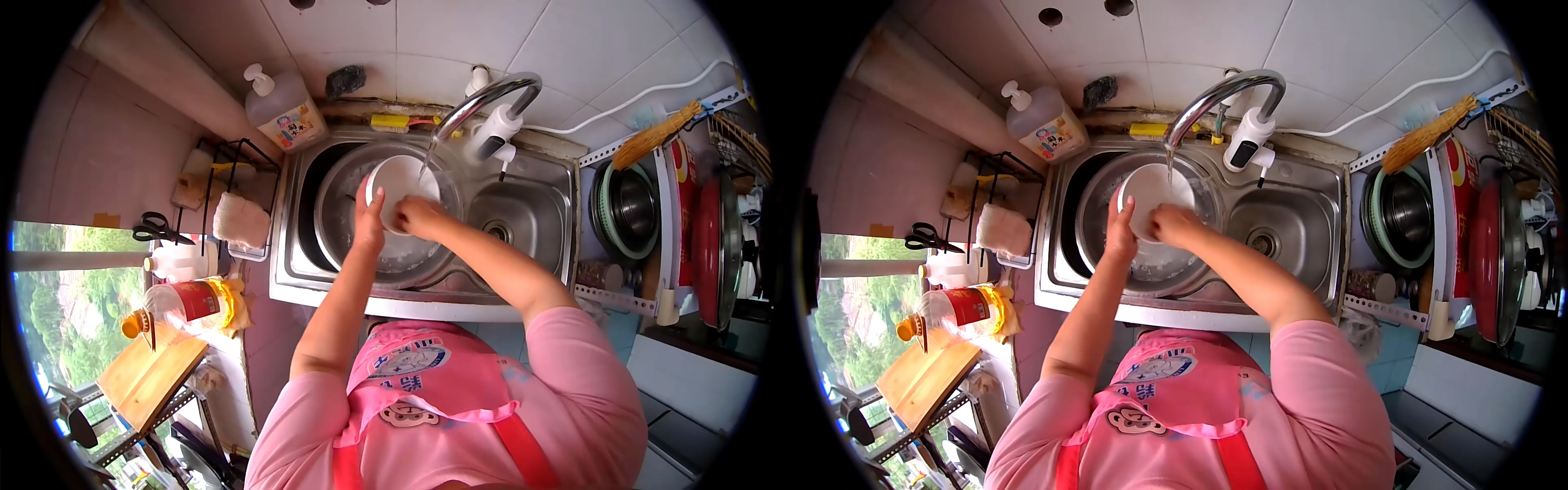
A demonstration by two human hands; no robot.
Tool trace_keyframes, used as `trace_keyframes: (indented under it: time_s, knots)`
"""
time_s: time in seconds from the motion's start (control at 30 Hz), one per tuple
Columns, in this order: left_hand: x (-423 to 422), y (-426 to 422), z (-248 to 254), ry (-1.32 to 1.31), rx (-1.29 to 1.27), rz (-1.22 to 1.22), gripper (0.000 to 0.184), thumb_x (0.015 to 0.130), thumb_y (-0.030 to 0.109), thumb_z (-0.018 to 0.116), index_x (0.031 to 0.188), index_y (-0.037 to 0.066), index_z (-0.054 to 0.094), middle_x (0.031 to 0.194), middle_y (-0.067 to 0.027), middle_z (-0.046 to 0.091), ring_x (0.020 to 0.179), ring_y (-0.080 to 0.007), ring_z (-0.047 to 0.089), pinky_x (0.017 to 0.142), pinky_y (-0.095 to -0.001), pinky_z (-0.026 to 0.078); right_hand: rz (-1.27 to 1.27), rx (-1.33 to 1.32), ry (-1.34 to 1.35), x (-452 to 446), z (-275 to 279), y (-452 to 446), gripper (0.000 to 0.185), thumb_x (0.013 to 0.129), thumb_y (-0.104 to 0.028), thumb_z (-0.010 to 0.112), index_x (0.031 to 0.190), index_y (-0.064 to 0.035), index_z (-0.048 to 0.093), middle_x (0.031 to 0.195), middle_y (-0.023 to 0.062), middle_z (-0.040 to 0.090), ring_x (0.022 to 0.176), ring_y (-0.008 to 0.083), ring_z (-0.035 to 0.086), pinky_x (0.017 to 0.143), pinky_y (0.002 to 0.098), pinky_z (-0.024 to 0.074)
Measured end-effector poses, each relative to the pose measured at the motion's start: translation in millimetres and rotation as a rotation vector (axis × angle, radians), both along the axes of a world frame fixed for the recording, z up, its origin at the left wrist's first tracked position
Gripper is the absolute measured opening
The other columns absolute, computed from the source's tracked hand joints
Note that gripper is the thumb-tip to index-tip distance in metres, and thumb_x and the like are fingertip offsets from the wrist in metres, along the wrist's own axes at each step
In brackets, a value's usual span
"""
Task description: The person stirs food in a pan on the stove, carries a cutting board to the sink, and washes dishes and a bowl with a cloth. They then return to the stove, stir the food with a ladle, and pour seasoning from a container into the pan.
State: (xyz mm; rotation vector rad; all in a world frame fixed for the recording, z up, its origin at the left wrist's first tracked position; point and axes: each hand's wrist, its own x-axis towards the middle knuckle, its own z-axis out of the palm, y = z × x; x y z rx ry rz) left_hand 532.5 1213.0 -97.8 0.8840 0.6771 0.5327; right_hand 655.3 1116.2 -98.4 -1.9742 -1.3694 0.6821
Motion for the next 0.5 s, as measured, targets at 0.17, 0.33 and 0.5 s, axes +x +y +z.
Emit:
trace_keyframes:
  time_s: [0.17,0.33,0.5]
  knots:
    - [-2.7,18.3,33.1,0.029,0.176,-0.136,0.080,0.068,0.007,0.053,0.145,0.007,0.029,0.138,-0.0151,0.041,0.128,-0.0285,0.041,0.106,-0.0371,0.033,-0.674,0.186,-0.044,30.7,-13.4,-12.3,0.025,0.076,-0.017,0.070,0.093,-0.0023,0.060,0.089,0.0171,0.061,0.086,0.0326,0.061,0.076,0.0407,0.0476]
    - [8.1,-12.8,14.0,0.019,0.229,0.135,0.082,0.065,-0.001,0.046,0.144,0.007,0.027,0.135,-0.0149,0.041,0.125,-0.0280,0.042,0.107,-0.0355,0.031,-0.908,0.060,1.074,-9.1,-18.8,-6.4,0.014,0.087,-0.017,0.061,0.100,-0.0123,0.058,0.075,0.0024,0.057,0.055,0.0139,0.052,0.043,0.0283,0.0373]
    - [5.5,-14.4,-5.0,0.069,0.172,0.060,0.073,0.065,-0.009,0.043,0.137,0.004,0.035,0.126,-0.0135,0.048,0.121,-0.0260,0.046,0.105,-0.0342,0.034,-0.895,0.019,1.185,-38.4,-31.8,-5.5,0.014,0.084,-0.017,0.064,0.092,-0.0058,0.063,0.064,0.0047,0.056,0.043,0.0149,0.047,0.038,0.0291,0.0350]
